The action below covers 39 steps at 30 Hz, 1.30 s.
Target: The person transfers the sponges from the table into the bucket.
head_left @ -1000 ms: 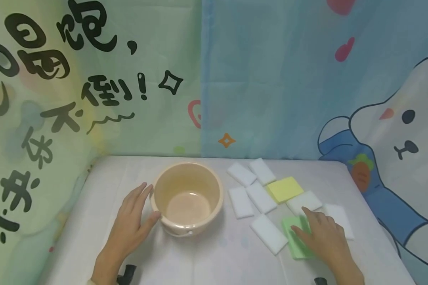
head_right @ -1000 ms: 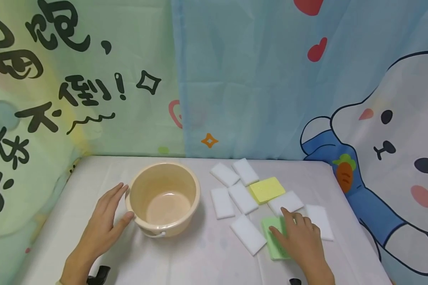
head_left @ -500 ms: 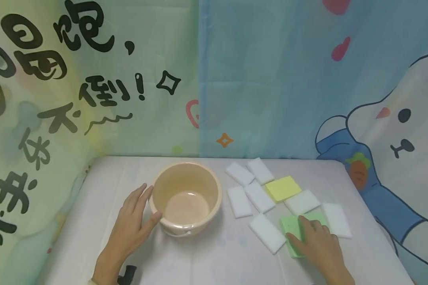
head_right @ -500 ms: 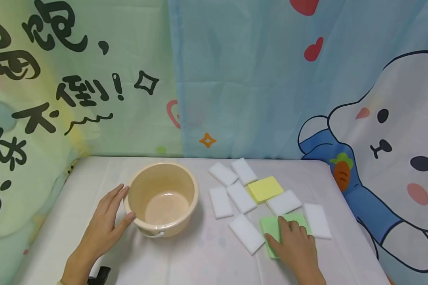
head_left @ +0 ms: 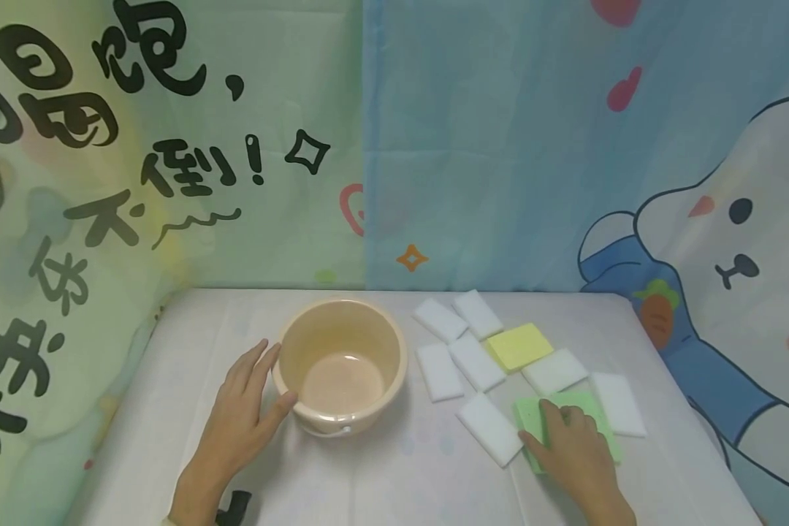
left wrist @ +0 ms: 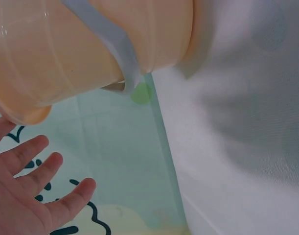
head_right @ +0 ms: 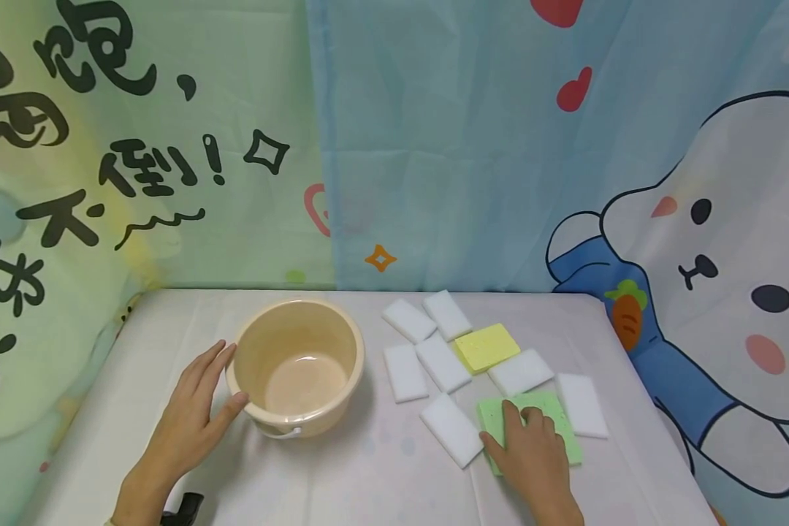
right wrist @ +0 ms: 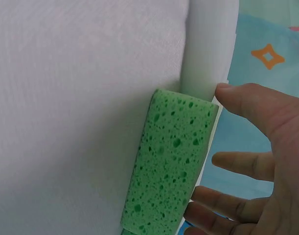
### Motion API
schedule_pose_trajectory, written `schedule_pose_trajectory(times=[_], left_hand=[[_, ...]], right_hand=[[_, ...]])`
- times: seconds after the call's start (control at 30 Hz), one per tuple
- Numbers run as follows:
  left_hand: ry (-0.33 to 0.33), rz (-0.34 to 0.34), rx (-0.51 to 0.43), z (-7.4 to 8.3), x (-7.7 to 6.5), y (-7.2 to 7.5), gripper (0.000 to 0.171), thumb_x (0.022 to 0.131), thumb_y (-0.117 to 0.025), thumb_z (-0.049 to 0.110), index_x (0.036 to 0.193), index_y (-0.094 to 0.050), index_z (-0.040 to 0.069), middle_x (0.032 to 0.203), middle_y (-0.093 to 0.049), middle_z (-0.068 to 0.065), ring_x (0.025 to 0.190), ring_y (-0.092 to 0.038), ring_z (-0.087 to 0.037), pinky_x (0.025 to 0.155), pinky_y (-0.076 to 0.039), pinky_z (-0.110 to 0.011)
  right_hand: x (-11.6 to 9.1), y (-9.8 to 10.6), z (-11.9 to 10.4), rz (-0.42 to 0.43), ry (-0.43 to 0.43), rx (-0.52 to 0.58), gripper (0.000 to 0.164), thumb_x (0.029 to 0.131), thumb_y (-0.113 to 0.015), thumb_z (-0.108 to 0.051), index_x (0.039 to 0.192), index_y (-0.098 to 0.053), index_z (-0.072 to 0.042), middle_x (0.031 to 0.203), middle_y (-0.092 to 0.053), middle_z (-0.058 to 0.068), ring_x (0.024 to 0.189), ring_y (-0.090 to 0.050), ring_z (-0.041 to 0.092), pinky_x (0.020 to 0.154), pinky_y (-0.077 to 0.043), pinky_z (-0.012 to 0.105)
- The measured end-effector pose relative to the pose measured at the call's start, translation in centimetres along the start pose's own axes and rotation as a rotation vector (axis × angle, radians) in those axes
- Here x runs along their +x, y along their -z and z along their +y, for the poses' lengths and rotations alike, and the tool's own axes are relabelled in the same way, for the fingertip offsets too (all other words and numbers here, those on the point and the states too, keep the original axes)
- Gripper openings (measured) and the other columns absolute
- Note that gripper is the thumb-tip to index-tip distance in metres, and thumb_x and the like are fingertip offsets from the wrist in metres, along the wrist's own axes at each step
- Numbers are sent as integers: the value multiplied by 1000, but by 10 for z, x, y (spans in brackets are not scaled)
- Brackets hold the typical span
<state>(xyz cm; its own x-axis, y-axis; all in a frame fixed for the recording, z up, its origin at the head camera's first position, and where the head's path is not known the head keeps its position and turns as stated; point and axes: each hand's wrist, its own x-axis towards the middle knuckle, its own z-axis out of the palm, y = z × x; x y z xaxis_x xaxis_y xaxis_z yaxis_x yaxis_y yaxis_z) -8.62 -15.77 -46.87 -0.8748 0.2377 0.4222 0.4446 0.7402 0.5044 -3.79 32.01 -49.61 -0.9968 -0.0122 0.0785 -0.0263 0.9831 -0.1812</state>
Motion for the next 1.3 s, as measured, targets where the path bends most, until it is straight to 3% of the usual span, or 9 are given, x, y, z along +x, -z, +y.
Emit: schedule_pose_trajectory(times=[0.27, 0.53, 0.73, 0.97, 1.3], left_hand=[[-8, 9, -5, -1, -1, -1, 67, 98, -63, 40, 153, -39, 9, 155, -36, -20, 139, -35, -43, 104, -33, -67], [-22, 16, -4, -2, 0, -2, 67, 98, -62, 40, 153, -39, 9, 154, -37, -20, 138, -36, -43, 104, -34, -67], [-23, 20, -5, -2, -1, -2, 66, 98, -62, 40, 152, -40, 8, 153, -38, -21, 137, -37, -45, 103, -34, -67], [-2, 5, -6, -1, -1, -1, 67, 98, -64, 38, 153, -39, 9, 155, -36, -20, 139, -35, -43, 105, -33, -66], [4, -3, -6, -1, -1, 0, 67, 97, -64, 39, 153, -39, 10, 155, -36, -19, 140, -34, -41, 106, -32, -65]], right_hand=[[1, -2, -7, -8, -16, 57, 61, 86, -78, -30, 128, -57, 10, 114, -54, 38, 96, -55, 54, 71, -50, 64], [6, -10, -28, 52, 84, 64, 54, 84, -80, -28, 125, -62, 3, 113, -59, 28, 94, -57, 47, 73, -51, 59], [7, -15, -45, 48, 125, 58, 56, 84, -80, -33, 126, -63, 1, 112, -61, 23, 95, -55, 43, 75, -49, 55], [8, -19, -54, 14, 115, 42, 65, 82, -81, -39, 130, -62, 0, 113, -62, 22, 97, -56, 41, 76, -49, 55], [8, -18, -59, 16, 111, 7, 60, 81, -81, -33, 128, -62, -1, 111, -63, 21, 98, -58, 40, 74, -49, 53]])
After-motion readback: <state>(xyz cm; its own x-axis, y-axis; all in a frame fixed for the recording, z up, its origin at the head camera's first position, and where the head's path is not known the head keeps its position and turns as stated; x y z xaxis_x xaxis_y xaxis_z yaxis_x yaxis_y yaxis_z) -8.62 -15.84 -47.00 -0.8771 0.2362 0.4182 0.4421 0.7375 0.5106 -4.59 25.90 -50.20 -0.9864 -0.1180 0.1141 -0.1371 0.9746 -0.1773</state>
